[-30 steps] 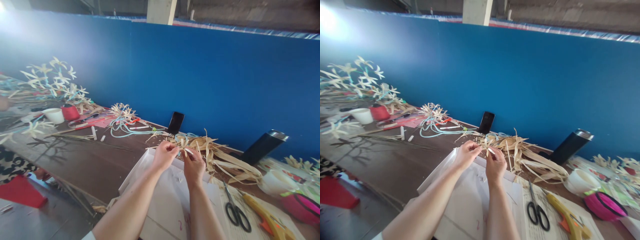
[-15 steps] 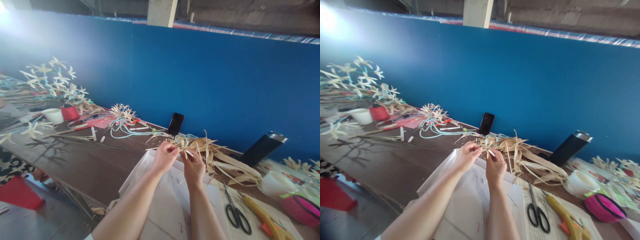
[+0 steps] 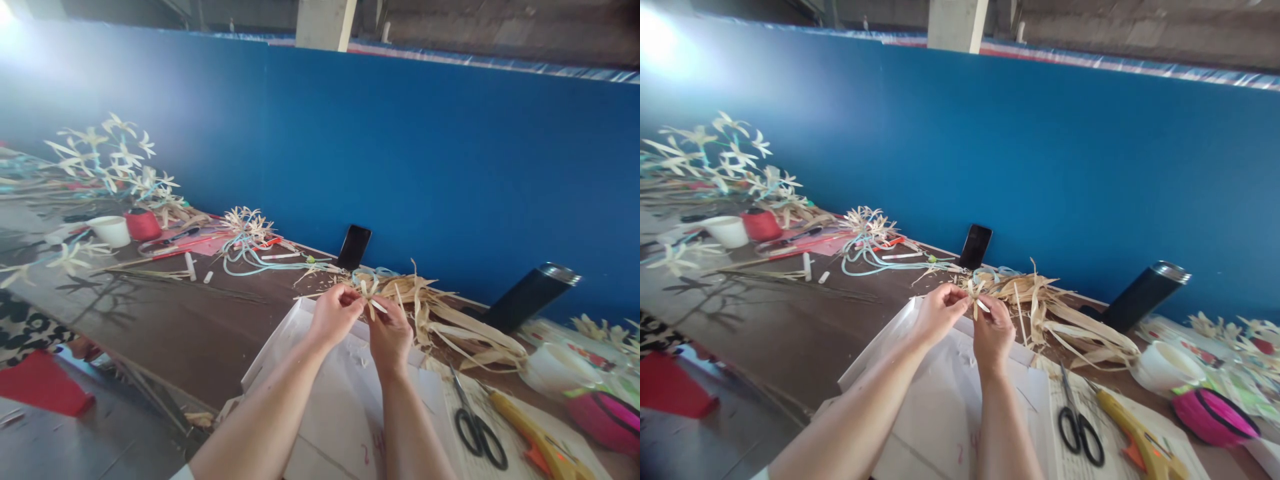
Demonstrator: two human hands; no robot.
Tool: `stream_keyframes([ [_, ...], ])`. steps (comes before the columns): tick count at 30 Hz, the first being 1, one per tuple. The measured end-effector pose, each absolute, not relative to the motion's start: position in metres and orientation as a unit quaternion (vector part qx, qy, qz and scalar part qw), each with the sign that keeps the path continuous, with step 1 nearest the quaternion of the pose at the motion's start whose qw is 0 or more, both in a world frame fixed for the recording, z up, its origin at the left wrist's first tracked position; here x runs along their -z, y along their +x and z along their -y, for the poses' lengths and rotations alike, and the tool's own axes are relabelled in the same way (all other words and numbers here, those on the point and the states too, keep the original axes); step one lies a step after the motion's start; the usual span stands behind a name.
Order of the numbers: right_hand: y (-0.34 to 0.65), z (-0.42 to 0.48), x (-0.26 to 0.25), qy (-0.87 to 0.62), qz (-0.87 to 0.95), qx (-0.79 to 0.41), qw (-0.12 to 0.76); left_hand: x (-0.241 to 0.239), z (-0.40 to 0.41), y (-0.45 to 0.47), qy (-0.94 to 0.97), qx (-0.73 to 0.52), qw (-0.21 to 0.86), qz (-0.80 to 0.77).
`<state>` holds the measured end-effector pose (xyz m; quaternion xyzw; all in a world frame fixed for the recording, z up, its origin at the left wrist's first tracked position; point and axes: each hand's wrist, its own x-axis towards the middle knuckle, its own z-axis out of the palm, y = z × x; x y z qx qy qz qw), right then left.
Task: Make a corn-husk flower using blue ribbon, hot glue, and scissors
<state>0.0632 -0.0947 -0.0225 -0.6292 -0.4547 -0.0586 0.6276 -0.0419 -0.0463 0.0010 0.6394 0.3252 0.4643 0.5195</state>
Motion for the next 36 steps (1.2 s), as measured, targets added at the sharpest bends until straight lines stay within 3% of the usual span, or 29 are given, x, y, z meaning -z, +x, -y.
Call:
stream_keyframes([
  [11,0.0648,0.0936,0.0267,-0.645,0.424,0.035,0.635,0.0010,0.0434,-0.0401,0.600,-0.385,0.627,-0.313],
  [36,0.0642,0.0944,0.0239,-0.651,0.475,0.086,0.586,0.0050,0.0399,-0.0399,0.605,-0.395,0.616,-0.315],
])
